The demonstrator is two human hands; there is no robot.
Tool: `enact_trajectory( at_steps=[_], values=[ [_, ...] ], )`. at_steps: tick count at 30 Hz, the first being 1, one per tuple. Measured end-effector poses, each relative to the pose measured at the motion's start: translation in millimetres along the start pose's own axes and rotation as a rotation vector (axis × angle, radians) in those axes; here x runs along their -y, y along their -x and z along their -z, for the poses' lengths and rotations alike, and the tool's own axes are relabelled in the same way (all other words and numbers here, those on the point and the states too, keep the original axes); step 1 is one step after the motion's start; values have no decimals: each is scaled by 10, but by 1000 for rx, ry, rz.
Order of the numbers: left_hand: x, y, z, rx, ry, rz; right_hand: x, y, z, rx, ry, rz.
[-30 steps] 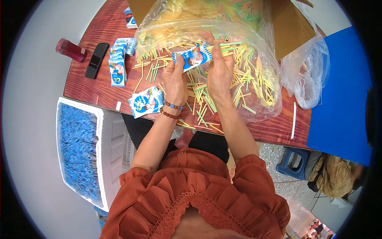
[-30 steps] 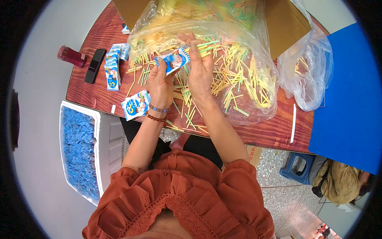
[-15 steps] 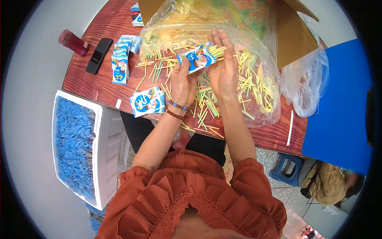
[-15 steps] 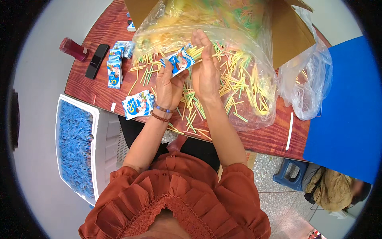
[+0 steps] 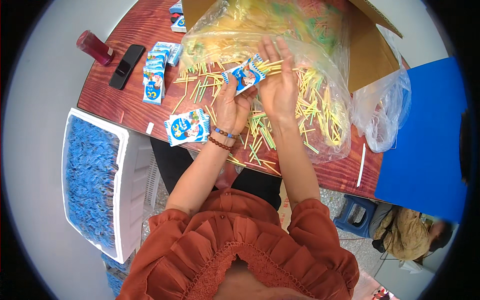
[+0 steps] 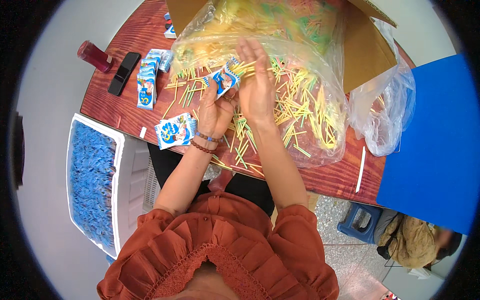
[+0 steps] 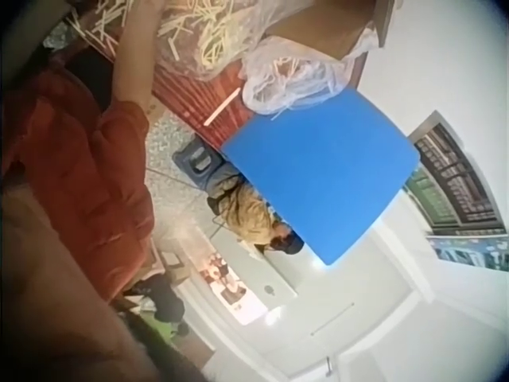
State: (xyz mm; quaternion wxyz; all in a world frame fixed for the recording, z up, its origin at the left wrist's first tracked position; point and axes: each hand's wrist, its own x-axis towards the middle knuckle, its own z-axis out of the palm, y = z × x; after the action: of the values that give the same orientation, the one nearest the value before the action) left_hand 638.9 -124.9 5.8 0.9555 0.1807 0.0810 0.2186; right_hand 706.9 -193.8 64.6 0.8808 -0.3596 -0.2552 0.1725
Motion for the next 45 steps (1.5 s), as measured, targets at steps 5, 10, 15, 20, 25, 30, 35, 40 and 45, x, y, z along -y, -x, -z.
enact_trajectory(
  at_steps=[5,10,15,20,25,30,35,40,45],
  values=[
    [10,-20,130,47,66,60,35,-84,-12,-51,-114,76],
    [-91,25,110,41,146,31,380,-64,248,-150,-125,183],
    [-137,40,-107,-21,35,-89,198,346,66,-149,337,-178],
    [-244,130,-98,30,10,-48,107,150,-224,-168,467,-347],
    [-742,186,-40,29,-309,-103,52,-39,-181,44,424,-453],
    [-1036,308,58,-30,-663,-277,-448,-147,-428,212,536,-258],
    [-1353,374,154,-46,-544,-221,-509,-156,-584,352,430,-388],
    [-1492,437,377,-20,-643,-410,-619,-120,-647,367,452,-389],
    [-1719,483,387,-133,-1138,-688,-553,-114,-807,420,529,-499]
  ],
)
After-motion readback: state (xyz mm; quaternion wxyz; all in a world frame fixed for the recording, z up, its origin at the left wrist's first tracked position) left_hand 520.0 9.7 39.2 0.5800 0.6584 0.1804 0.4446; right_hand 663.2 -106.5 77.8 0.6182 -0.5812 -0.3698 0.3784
